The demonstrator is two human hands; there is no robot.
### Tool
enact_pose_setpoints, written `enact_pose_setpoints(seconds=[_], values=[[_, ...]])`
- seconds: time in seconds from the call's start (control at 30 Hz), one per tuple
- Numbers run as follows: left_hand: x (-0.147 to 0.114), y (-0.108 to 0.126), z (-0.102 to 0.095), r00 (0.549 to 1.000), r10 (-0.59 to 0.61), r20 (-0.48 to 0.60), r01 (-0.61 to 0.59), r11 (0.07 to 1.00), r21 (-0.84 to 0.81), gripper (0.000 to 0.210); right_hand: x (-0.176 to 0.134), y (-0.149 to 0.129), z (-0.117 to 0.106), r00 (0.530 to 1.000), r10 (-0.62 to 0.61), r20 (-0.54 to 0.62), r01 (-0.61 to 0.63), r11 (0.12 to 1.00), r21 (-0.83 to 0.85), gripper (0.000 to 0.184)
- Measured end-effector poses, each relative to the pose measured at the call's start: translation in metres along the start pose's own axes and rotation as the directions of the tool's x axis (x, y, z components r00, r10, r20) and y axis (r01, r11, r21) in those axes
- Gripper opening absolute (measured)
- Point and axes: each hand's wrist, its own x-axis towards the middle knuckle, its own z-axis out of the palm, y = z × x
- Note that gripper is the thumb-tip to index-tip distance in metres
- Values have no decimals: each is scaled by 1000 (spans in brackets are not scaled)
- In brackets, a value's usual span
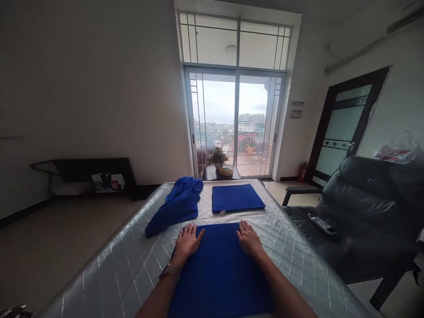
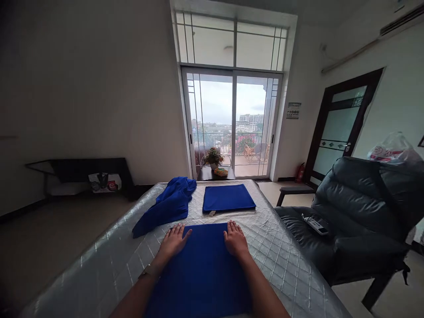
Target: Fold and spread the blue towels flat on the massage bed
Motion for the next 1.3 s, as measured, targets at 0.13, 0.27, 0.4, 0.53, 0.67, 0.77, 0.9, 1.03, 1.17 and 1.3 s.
enact_pose_setpoints(seconds=[0.13,0.27,0.4,0.53,0.67,0.77,0.9,1.03,1.17,1.3], values=[[5,43,-16,997,-62,-36,64,996,56,87,1,-1,0,1000,11,-7,-12,1000,-8,67],[-2,128,-15,968,201,-148,-203,979,5,78,1,1,0,1000,-6,0,6,1000,-15,65],[-13,178,-1,902,389,-189,-412,905,-103,64,-1,4,-2,998,-54,37,55,998,-43,65],[-15,146,4,945,312,-96,-324,934,-151,67,0,2,-2,999,-15,28,16,999,-30,64],[-12,72,-3,985,173,-10,-173,974,-148,75,3,0,-1,1000,14,28,-13,1000,-20,66],[-16,21,-7,998,66,3,-65,993,-98,79,2,-2,-4,1000,11,14,-11,1000,-24,64],[-24,-16,-5,1000,13,-27,-14,999,-48,78,-7,-8,-10,999,-14,-40,12,999,-46,62],[-26,-22,-7,1000,9,-19,-10,999,-45,79,-21,-10,-8,1000,13,-10,-14,999,-48,66],[-22,-8,-19,1000,-10,7,10,1000,-28,79,-28,-6,1,996,66,59,-63,997,-48,69],[-23,56,-22,995,98,-6,-98,994,-49,81,-28,-5,5,996,74,43,-72,996,-52,69]])
